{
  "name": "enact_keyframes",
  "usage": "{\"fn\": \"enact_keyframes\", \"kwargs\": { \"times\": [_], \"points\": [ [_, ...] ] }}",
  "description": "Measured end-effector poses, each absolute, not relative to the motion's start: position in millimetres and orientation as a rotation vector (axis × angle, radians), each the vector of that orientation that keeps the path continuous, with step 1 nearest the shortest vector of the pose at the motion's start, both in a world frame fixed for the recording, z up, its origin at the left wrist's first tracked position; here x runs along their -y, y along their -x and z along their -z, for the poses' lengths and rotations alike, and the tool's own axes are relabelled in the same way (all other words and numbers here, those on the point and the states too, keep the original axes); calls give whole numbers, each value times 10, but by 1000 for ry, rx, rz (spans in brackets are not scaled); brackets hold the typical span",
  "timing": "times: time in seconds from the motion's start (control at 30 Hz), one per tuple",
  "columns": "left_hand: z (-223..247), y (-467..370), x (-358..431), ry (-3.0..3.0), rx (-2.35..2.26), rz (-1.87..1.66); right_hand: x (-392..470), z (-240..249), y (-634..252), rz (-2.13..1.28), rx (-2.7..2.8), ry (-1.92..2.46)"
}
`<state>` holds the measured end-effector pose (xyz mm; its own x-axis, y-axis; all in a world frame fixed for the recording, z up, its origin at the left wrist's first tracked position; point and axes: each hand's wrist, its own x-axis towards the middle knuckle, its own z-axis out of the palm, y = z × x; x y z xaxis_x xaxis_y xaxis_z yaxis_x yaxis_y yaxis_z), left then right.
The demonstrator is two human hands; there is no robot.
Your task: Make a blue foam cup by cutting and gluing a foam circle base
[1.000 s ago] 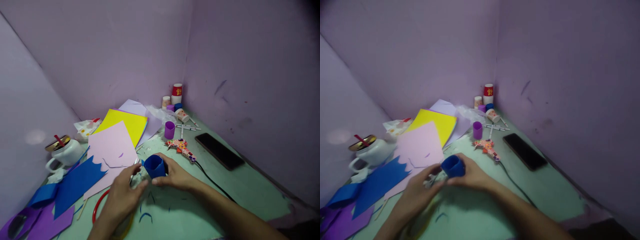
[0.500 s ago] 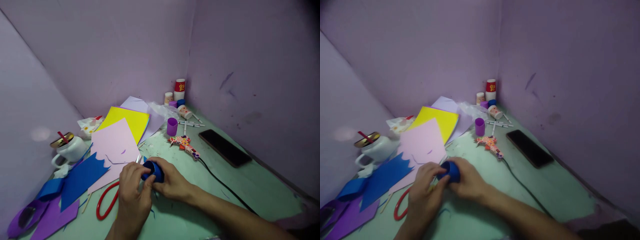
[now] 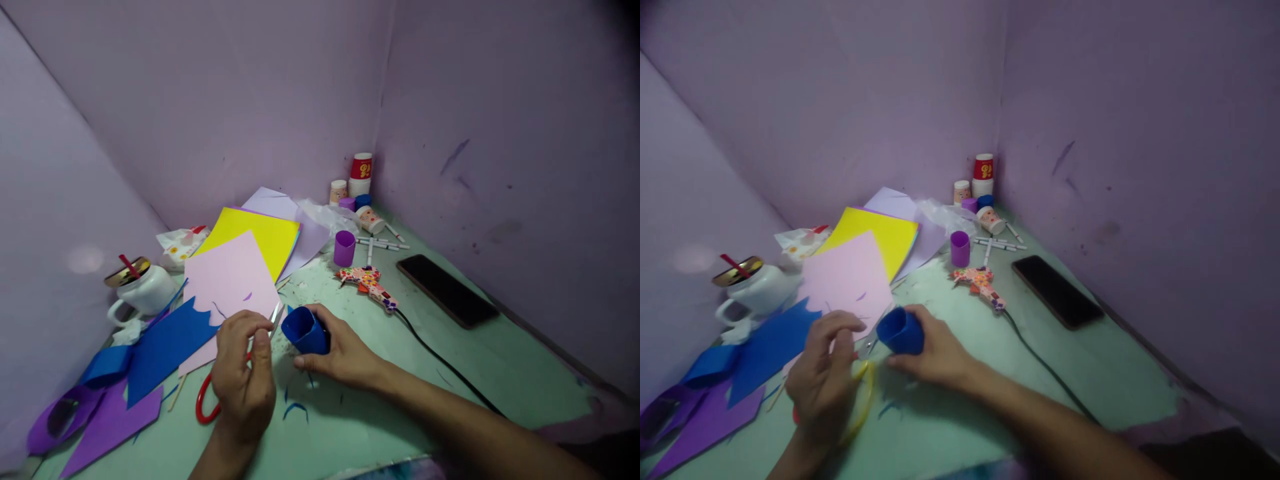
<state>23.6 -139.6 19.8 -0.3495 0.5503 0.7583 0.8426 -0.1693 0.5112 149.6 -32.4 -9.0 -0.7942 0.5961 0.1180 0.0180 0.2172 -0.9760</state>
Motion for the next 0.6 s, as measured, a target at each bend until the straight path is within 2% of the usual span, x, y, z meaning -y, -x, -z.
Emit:
{"fn": "enact_keyframes", "kwargs": {
  "times": [0.2, 0.4, 0.47, 0.6],
  "points": [
    [-202, -236, 1384, 1400, 1955, 1617, 240, 129, -1517, -1786, 1883, 572],
    [-280, -154, 1383, 1373, 2358, 1341, 203, 134, -1522, -2135, 1584, 515],
    [-359, -88, 1400, 1418, 2580, 1065, 186, 135, -1529, -2197, 1476, 515],
    [-462, 14, 1440, 1530, 2936, 5, 136, 162, -1529, -2230, 1346, 556]
  ]
}}
